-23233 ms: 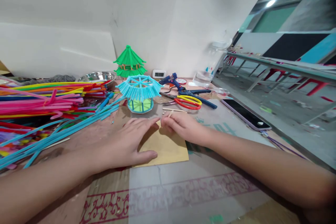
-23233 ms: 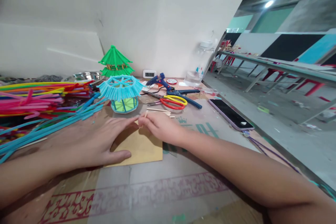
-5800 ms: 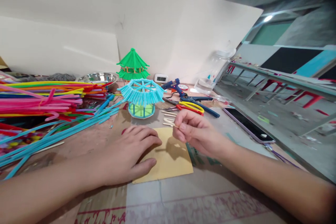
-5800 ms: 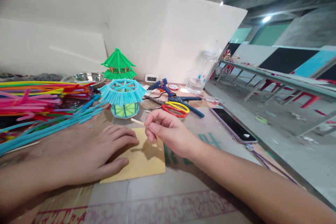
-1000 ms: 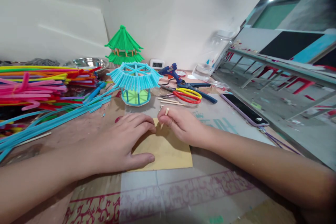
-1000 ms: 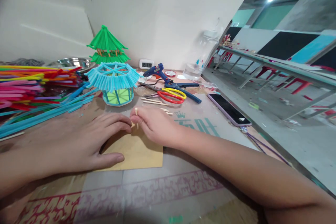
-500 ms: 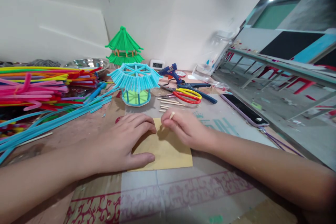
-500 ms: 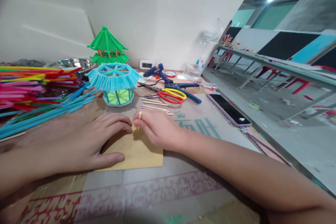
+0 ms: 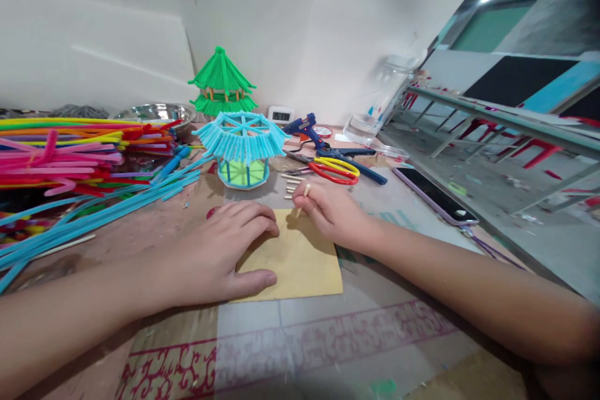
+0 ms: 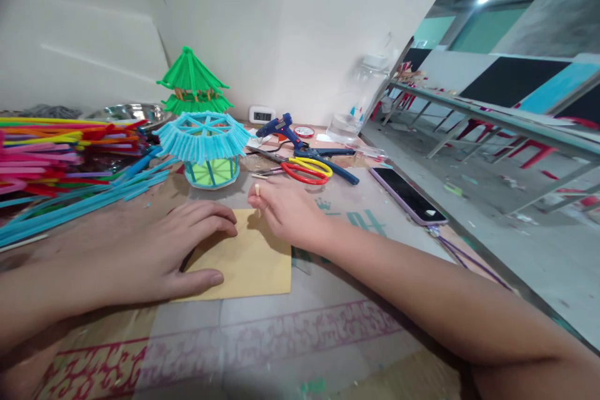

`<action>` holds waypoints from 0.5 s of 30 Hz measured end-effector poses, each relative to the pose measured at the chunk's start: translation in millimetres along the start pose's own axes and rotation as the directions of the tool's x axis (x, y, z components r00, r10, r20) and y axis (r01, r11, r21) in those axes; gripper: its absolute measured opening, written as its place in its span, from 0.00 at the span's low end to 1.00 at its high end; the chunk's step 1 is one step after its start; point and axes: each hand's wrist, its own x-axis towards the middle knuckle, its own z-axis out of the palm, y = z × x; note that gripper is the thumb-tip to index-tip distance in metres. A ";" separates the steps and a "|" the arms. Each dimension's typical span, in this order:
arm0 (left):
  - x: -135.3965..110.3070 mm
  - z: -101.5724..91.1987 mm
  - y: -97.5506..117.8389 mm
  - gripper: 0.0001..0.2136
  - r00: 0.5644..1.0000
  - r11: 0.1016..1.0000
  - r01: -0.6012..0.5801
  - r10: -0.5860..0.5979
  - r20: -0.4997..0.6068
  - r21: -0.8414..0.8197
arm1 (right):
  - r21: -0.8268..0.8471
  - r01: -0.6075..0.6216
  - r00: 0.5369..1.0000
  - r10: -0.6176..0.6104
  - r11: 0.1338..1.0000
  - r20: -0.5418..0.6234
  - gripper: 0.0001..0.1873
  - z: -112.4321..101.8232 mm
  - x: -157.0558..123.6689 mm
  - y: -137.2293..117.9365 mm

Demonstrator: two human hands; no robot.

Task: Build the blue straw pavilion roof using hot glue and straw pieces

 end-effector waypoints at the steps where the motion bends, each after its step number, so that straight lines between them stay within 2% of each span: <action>1: 0.2 -0.8 0.6 0.21 1.000 1.000 0.003 -0.003 0.004 0.006 | 0.026 0.001 1.000 0.000 1.000 -0.007 0.14 0.1 -0.1 -0.9; 3: 0.8 -2.4 1.8 0.21 1.000 1.000 0.001 -0.001 0.020 0.020 | 0.104 0.062 0.998 -0.064 0.993 0.015 0.14 0.1 -0.7 -3.9; 5: 1.4 -3.1 2.3 0.22 0.999 1.000 -0.002 0.001 0.032 0.026 | 0.105 0.119 0.990 -0.125 0.987 0.059 0.14 -0.1 -0.9 -5.7; 8: 1.3 -2.4 2.1 0.21 1.000 1.000 0.007 -0.007 0.025 0.011 | -0.003 0.064 0.996 -0.064 0.998 0.054 0.14 -0.9 -0.1 -2.5; 10: 0.7 -1.8 1.9 0.21 1.000 1.000 0.010 -0.010 0.022 -0.004 | 0.017 -0.011 1.000 0.010 1.000 0.023 0.14 -1.4 0.3 1.1; 12: 0.0 -1.4 1.6 0.21 1.000 1.000 0.008 -0.008 0.022 -0.019 | 0.182 -0.103 0.994 0.105 0.978 -0.002 0.14 -1.8 0.3 2.9; 13: -0.2 -1.1 1.2 0.22 1.000 1.000 0.011 -0.010 0.022 -0.027 | 0.318 -0.155 0.986 0.167 0.935 -0.011 0.14 -1.8 0.1 3.0; 14: -0.2 -0.8 0.6 0.21 1.000 0.999 0.013 -0.012 0.019 -0.038 | 0.476 -0.202 0.972 0.235 0.856 -0.010 0.14 -1.7 0.1 2.6; 15: -0.1 -0.3 -0.2 0.21 1.000 0.998 0.015 -0.014 0.016 -0.056 | 0.629 -0.238 0.953 0.301 0.740 0.006 0.13 -1.4 0.0 2.0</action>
